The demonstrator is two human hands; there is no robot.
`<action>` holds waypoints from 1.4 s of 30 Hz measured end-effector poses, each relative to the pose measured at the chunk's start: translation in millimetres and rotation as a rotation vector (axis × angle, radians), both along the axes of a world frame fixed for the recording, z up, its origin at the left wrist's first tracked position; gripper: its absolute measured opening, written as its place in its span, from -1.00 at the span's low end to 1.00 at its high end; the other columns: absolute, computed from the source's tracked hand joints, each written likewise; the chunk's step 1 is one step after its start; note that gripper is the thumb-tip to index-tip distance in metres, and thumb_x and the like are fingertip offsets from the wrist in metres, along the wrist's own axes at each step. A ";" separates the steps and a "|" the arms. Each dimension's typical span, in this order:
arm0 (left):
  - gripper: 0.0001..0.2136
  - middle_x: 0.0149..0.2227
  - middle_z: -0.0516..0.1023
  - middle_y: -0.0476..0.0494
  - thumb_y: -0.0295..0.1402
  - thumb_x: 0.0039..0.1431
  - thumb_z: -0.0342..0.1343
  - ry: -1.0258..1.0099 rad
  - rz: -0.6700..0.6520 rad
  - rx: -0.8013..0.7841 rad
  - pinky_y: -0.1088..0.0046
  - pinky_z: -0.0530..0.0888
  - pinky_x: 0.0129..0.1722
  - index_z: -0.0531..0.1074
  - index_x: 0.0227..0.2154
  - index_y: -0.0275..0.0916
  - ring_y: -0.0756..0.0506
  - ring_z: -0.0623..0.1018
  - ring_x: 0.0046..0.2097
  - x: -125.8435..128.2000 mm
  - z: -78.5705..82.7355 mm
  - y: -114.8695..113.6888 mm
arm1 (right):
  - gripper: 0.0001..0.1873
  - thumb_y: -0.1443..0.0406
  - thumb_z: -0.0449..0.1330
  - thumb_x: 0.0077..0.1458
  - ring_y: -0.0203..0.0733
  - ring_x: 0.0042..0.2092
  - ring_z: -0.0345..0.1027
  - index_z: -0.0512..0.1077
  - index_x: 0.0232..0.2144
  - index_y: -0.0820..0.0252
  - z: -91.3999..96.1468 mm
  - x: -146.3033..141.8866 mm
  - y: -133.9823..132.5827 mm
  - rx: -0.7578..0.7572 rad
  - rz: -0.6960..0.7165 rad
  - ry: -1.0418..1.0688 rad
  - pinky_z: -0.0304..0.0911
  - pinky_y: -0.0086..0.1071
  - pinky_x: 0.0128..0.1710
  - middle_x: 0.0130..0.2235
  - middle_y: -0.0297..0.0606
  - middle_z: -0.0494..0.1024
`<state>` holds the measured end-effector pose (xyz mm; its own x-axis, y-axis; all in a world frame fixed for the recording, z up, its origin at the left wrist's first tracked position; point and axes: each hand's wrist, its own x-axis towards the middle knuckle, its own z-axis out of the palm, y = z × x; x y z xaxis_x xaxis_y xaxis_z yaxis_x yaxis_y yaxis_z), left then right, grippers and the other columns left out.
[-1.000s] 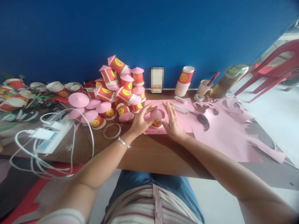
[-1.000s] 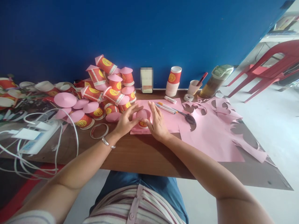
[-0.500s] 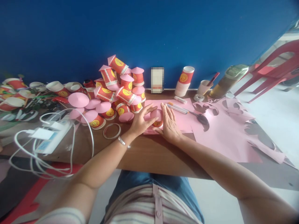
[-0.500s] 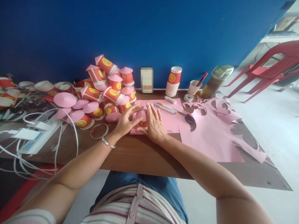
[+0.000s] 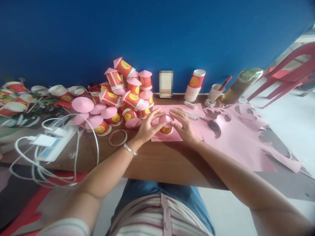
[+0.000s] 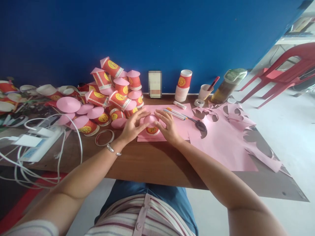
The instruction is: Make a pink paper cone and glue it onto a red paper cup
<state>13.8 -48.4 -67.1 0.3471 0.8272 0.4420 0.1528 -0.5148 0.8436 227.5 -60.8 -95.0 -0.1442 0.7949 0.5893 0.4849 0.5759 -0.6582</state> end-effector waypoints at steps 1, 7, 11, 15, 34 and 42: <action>-0.36 0.17 0.58 -0.36 -0.15 0.21 0.32 0.007 -0.003 -0.001 0.00 0.40 0.32 0.27 0.29 -0.20 -0.27 0.50 0.29 -0.4 0.2 0.4 | -0.51 -0.08 0.13 0.35 0.08 0.35 0.26 0.48 0.20 -0.11 -0.7 -0.5 0.2 -0.012 0.003 0.004 0.12 0.21 0.39 0.28 -0.24 0.49; -0.37 0.17 0.58 -0.36 -0.11 0.20 0.32 0.035 -0.012 -0.028 0.00 0.41 0.31 0.30 0.26 -0.20 -0.28 0.52 0.27 -1.0 3.1 0.8 | -0.52 -0.05 0.15 0.35 0.07 0.38 0.22 0.47 0.20 -0.10 -2.1 -2.9 -2.7 -0.058 0.010 0.017 0.12 0.20 0.39 0.30 -0.23 0.45; -0.38 0.21 0.55 -0.36 -0.11 0.23 0.29 -0.038 -0.013 -0.070 0.00 0.38 0.34 0.28 0.28 -0.18 -0.27 0.48 0.31 0.0 1.0 1.1 | -0.45 -0.06 0.05 0.40 0.06 0.41 0.18 0.36 0.30 -0.05 -7.0 -2.4 -3.6 -0.034 0.001 -0.003 0.10 0.19 0.40 0.36 -0.15 0.38; -0.43 0.27 0.48 -0.36 -0.08 0.30 0.21 -0.173 -0.041 -0.207 0.01 0.35 0.36 0.28 0.28 -0.17 -0.27 0.42 0.36 2.3 -5.5 3.2 | -0.35 -0.06 -0.08 0.44 0.08 0.47 0.05 0.10 0.44 -0.01 -12.1 -0.4 -2.2 0.016 -0.038 -0.099 0.03 0.24 0.41 0.44 -0.06 0.22; -0.57 0.31 0.45 -0.12 -0.04 0.33 0.15 -0.236 0.028 -0.391 0.07 0.25 0.43 0.48 0.16 -0.08 -0.25 0.35 0.40 3.2 -23.2 9.1 | -0.19 -0.10 0.00 0.38 0.24 0.46 0.03 0.01 0.47 0.20 -8.1 -0.4 -8.7 0.147 -0.031 -0.322 0.08 0.31 0.38 0.44 0.10 0.18; -0.58 0.30 0.46 -0.18 -0.05 0.33 0.14 -0.256 -0.010 -0.399 0.04 0.25 0.42 0.50 0.14 -0.12 -0.25 0.38 0.37 8.7 -25.2 13.3 | -0.21 -0.03 0.02 0.41 0.14 0.37 0.22 -0.12 0.49 0.10 6.1 -8.9 -8.1 0.120 0.005 -0.215 0.19 0.21 0.34 0.32 -0.04 0.42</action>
<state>22.5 -35.1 -92.4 0.2774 0.9469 0.1625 -0.0891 -0.1430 0.9857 218.6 -68.9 -88.9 -0.2802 0.7198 0.6351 0.6037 0.6466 -0.4664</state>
